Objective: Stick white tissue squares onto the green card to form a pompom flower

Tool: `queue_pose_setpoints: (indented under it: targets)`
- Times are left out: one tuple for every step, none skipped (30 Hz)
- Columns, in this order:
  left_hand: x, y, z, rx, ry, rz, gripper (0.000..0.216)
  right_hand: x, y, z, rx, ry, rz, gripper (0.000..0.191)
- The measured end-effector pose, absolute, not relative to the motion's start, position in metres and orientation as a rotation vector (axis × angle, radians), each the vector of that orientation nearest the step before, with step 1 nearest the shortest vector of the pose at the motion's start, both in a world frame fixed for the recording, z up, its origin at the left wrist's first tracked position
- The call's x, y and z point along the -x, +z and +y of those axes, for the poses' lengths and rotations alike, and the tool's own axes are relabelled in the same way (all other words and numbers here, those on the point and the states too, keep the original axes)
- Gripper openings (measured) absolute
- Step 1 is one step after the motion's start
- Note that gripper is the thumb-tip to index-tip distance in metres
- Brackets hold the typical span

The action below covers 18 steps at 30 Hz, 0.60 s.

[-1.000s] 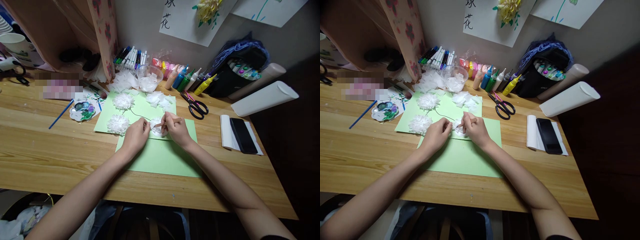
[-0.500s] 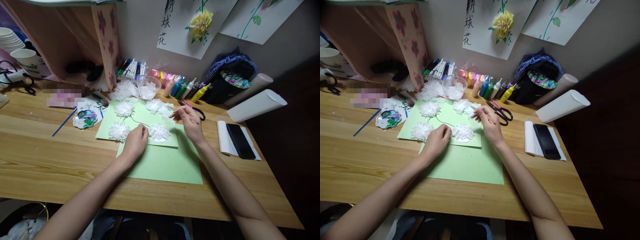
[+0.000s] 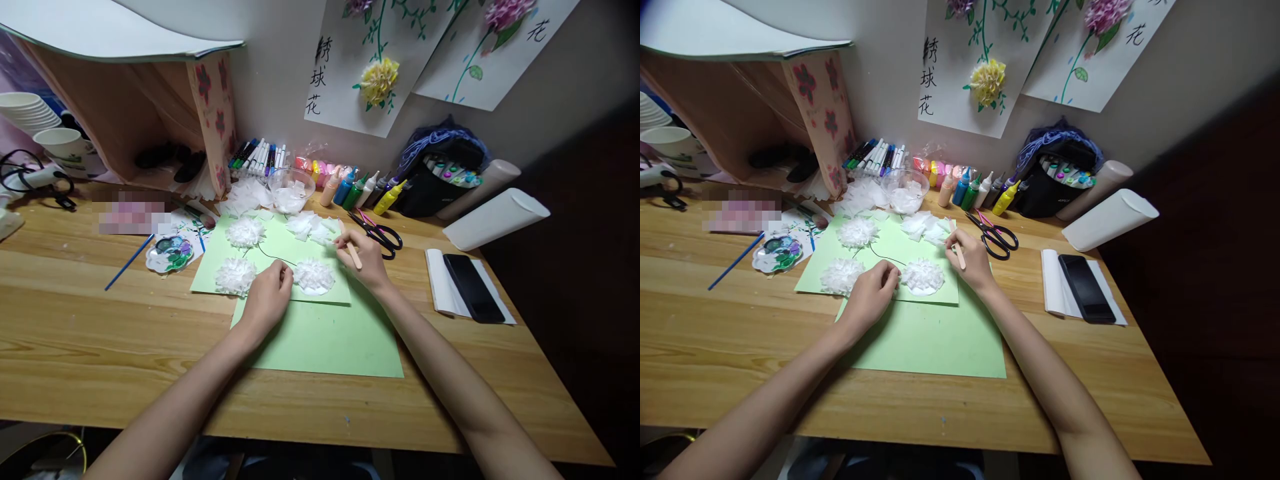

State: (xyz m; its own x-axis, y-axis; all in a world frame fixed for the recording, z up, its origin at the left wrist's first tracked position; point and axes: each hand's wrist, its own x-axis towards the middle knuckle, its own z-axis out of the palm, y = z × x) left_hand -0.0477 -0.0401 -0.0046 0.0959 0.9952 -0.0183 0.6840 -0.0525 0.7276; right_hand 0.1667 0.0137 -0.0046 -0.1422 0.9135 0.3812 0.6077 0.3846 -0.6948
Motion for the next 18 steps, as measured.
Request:
queue_pose_setpoints:
  targets:
    - [0.047, -0.004, -0.041, -1.823, 0.719, 1.645, 0.023, -0.166, 0.000, 0.009, 1.300, 0.557, -1.787, 0.009]
    - [0.047, -0.002, -0.043, -1.868, 0.760, 1.632, 0.023, -0.166, 0.005, 0.005, 1.270, 0.650, -1.746, 0.008]
    - [0.046, -0.001, -0.044, -1.930, 0.808, 1.604, 0.023, -0.165, 0.009, 0.000, 1.233, 0.761, -1.728, 0.008]
    - [0.045, 0.001, -0.045, -2.000, 0.857, 1.557, 0.024, -0.164, 0.013, -0.005, 1.190, 0.878, -1.730, 0.009]
    - [0.044, 0.002, -0.047, -2.069, 0.897, 1.493, 0.027, -0.162, 0.016, -0.009, 1.147, 0.989, -1.747, 0.010]
    - [0.043, 0.004, -0.048, -2.129, 0.923, 1.424, 0.029, -0.161, 0.018, -0.014, 1.112, 1.081, -1.773, 0.010]
    - [0.042, 0.005, -0.048, -2.170, 0.934, 1.365, 0.029, -0.159, 0.020, -0.017, 1.089, 1.149, -1.800, 0.010]
    - [0.041, 0.006, -0.049, -2.194, 0.930, 1.325, 0.025, -0.157, 0.021, -0.021, 1.076, 1.191, -1.822, 0.009]
    - [0.041, 0.007, -0.049, -2.204, 0.914, 1.306, 0.021, -0.156, 0.021, -0.023, 1.070, 1.213, -1.837, 0.009]
    - [0.041, 0.008, -0.049, -2.200, 0.892, 1.302, 0.017, -0.155, 0.020, -0.025, 1.068, 1.227, -1.846, 0.009]
    - [0.042, 0.008, -0.049, -2.185, 0.866, 1.308, 0.016, -0.154, 0.018, -0.026, 1.069, 1.234, -1.841, 0.010]
    - [0.043, 0.008, -0.049, -2.162, 0.842, 1.317, 0.016, -0.154, 0.016, -0.026, 1.068, 1.234, -1.827, 0.011]
    - [0.043, 0.008, -0.049, -2.133, 0.818, 1.321, 0.015, -0.154, 0.014, -0.025, 1.068, 1.229, -1.805, 0.013]
    - [0.044, 0.007, -0.049, -2.098, 0.798, 1.318, 0.014, -0.155, 0.011, -0.025, 1.067, 1.225, -1.779, 0.015]
    - [0.044, 0.007, -0.049, -2.058, 0.779, 1.312, 0.014, -0.155, 0.008, -0.024, 1.065, 1.225, -1.755, 0.017]
    - [0.044, 0.007, -0.049, -2.015, 0.765, 1.306, 0.014, -0.156, 0.005, -0.024, 1.058, 1.229, -1.735, 0.018]
    - [0.044, 0.006, -0.049, -1.973, 0.756, 1.303, 0.014, -0.157, 0.003, -0.023, 1.044, 1.235, -1.725, 0.020]
    - [0.044, 0.006, -0.049, -1.933, 0.754, 1.304, 0.014, -0.158, 0.000, -0.023, 1.025, 1.242, -1.727, 0.022]
